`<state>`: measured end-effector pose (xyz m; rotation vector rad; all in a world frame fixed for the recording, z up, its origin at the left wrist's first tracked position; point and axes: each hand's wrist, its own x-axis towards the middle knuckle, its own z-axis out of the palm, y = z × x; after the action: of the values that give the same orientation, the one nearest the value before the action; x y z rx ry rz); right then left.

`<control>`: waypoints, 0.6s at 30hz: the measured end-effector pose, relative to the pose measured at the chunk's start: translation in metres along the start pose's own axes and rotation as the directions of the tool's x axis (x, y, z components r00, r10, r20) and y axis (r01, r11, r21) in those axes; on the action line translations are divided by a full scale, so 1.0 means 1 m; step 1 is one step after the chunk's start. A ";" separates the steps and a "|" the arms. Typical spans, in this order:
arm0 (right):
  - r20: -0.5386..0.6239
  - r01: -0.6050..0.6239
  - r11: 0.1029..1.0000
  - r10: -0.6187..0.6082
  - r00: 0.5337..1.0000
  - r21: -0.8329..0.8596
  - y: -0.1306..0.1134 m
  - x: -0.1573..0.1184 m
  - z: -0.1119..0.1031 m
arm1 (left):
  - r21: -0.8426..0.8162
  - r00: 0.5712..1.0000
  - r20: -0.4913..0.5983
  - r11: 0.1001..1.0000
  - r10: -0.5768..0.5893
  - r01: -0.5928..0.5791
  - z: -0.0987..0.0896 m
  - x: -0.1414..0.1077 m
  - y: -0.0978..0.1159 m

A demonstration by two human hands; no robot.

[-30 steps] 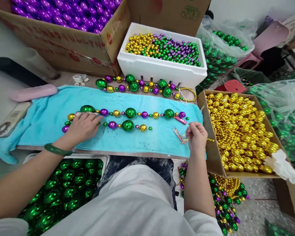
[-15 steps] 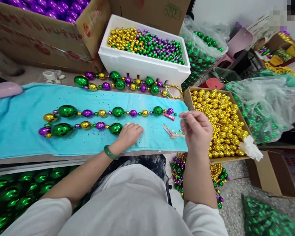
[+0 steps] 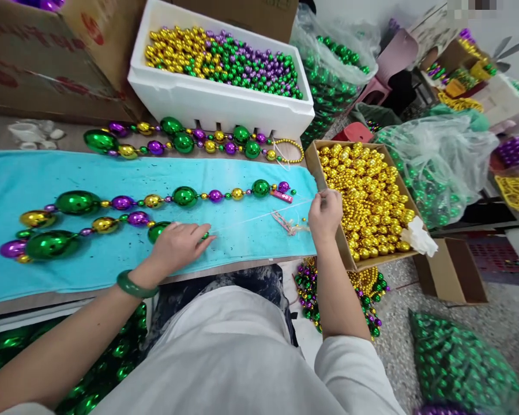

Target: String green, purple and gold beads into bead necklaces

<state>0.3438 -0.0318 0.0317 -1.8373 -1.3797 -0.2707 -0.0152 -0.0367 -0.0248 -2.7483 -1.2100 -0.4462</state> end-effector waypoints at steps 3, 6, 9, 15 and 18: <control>-0.042 -0.222 0.975 0.220 0.975 -0.026 0.021 0.005 0.008 | 0.054 1.000 0.008 0.998 0.009 -0.010 -0.003 -0.004 -0.011; 0.009 -0.329 0.944 0.329 0.944 -0.010 0.035 0.009 0.012 | 0.080 0.998 0.044 0.995 0.054 -0.058 -0.007 -0.004 -0.016; 0.049 -0.406 0.912 0.404 0.913 0.053 0.040 0.010 0.016 | 0.055 0.993 0.103 0.996 0.061 -0.067 -0.012 0.000 -0.015; 0.030 -0.486 0.865 0.486 0.873 0.124 0.051 0.017 0.012 | 0.064 0.984 0.174 0.997 0.026 -0.037 -0.018 -0.001 -0.029; -0.086 -0.528 0.830 0.548 0.832 0.180 0.072 0.027 -0.002 | 0.068 0.985 0.175 0.998 -0.007 -0.005 -0.018 -0.008 -0.039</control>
<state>0.4183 -0.0196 0.0151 -1.9558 -0.7167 0.0079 -0.0529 -0.0200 -0.0110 -2.7768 -1.2392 -0.1628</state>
